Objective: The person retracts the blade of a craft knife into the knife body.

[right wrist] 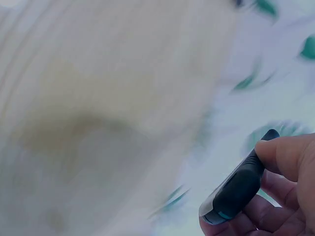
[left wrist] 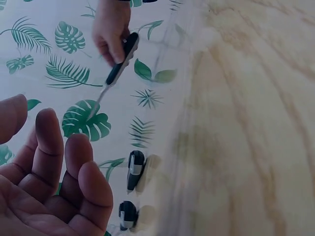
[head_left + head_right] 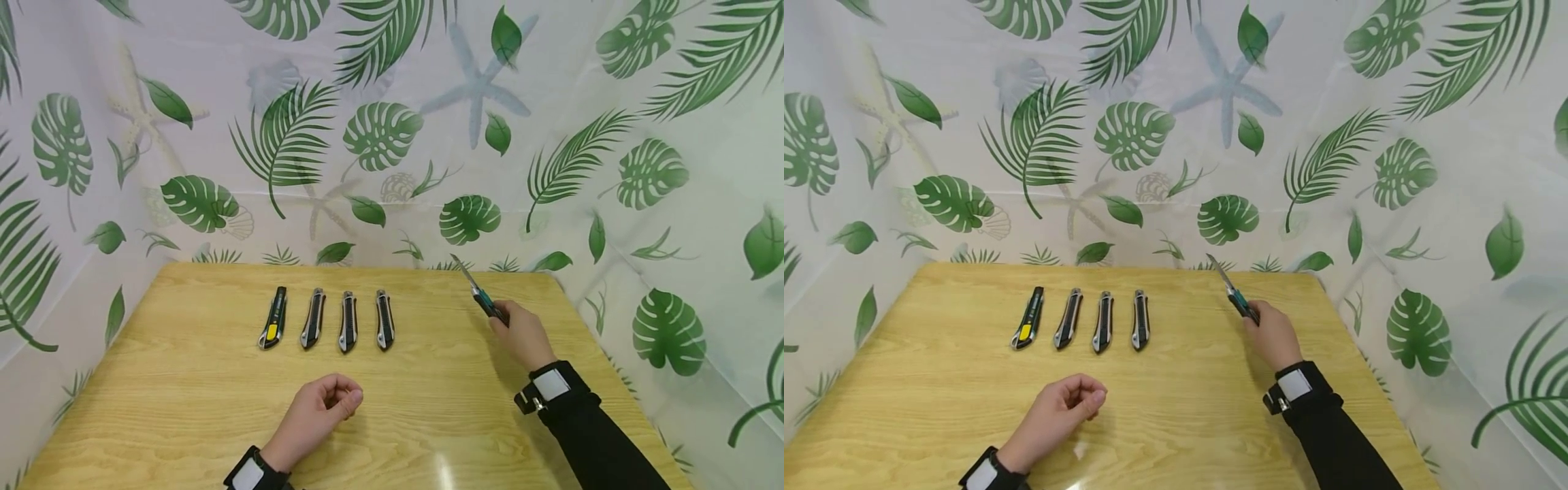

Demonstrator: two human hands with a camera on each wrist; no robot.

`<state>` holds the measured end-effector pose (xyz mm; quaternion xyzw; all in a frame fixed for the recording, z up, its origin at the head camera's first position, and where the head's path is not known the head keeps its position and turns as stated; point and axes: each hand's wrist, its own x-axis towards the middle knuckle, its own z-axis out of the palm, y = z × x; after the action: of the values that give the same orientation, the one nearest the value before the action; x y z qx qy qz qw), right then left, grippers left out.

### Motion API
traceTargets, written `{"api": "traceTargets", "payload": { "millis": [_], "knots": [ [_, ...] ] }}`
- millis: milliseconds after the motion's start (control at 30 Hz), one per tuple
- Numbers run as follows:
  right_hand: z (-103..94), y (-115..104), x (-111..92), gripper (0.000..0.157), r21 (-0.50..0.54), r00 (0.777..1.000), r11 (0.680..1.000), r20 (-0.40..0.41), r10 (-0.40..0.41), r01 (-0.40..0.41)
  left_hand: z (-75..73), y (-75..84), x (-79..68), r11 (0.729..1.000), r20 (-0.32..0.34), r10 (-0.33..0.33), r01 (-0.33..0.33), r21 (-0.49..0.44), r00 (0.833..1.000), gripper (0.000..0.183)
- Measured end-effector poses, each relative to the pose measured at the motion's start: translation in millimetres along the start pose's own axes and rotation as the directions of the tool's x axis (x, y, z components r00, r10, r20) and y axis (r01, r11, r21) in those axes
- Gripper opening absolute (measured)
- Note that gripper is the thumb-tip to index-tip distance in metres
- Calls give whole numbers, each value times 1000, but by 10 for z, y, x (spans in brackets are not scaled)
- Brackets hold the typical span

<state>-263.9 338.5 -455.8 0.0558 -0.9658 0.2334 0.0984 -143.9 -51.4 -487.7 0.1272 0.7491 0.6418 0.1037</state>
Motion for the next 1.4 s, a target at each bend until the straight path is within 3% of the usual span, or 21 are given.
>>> {"api": "traceTargets", "payload": {
  "millis": [33, 167, 300, 400, 567, 700, 867, 1067, 1400],
  "knots": [
    [3, -118, -19, 38, 24, 1000, 999, -3, -30, 30, 3, -11, 4, 1000, -1, -4, 4, 3, 1000, 31],
    [-7, -631, -133, 35, 103, 987, 982, -11, -158, 158, 31, 242, -71, 1000, -47, -4, 5, 18, 999, 19],
    [31, -1047, -310, 34, 167, 956, 942, -12, -294, 292, 49, 435, -121, 999, -133, 39, -38, 10, 990, 17],
    [61, -1293, -458, 36, 214, 928, 906, -7, -373, 366, 43, 465, -113, 996, -178, 81, -87, -25, 981, 26],
    [96, -1583, -672, 36, 286, 895, 858, -3, -445, 427, 40, 405, -37, 967, -171, 145, -177, -183, 974, 40],
    [128, -1717, -823, 36, 350, 864, 806, -21, -503, 478, 72, 416, -8, 926, -168, 155, -203, -319, 973, 43],
    [187, -1806, -964, 36, 408, 831, 749, -45, -554, 522, 110, 442, -19, 908, -224, 153, -227, -354, 962, 41],
    [250, -1855, -1080, 36, 423, 834, 746, -43, -550, 514, 99, 429, -32, 889, -245, 144, -234, -393, 959, 36],
    [283, -1893, -1138, 39, 460, 834, 736, -21, -551, 497, 45, 379, -110, 839, -172, 134, -204, -505, 976, 33]
  ]
}}
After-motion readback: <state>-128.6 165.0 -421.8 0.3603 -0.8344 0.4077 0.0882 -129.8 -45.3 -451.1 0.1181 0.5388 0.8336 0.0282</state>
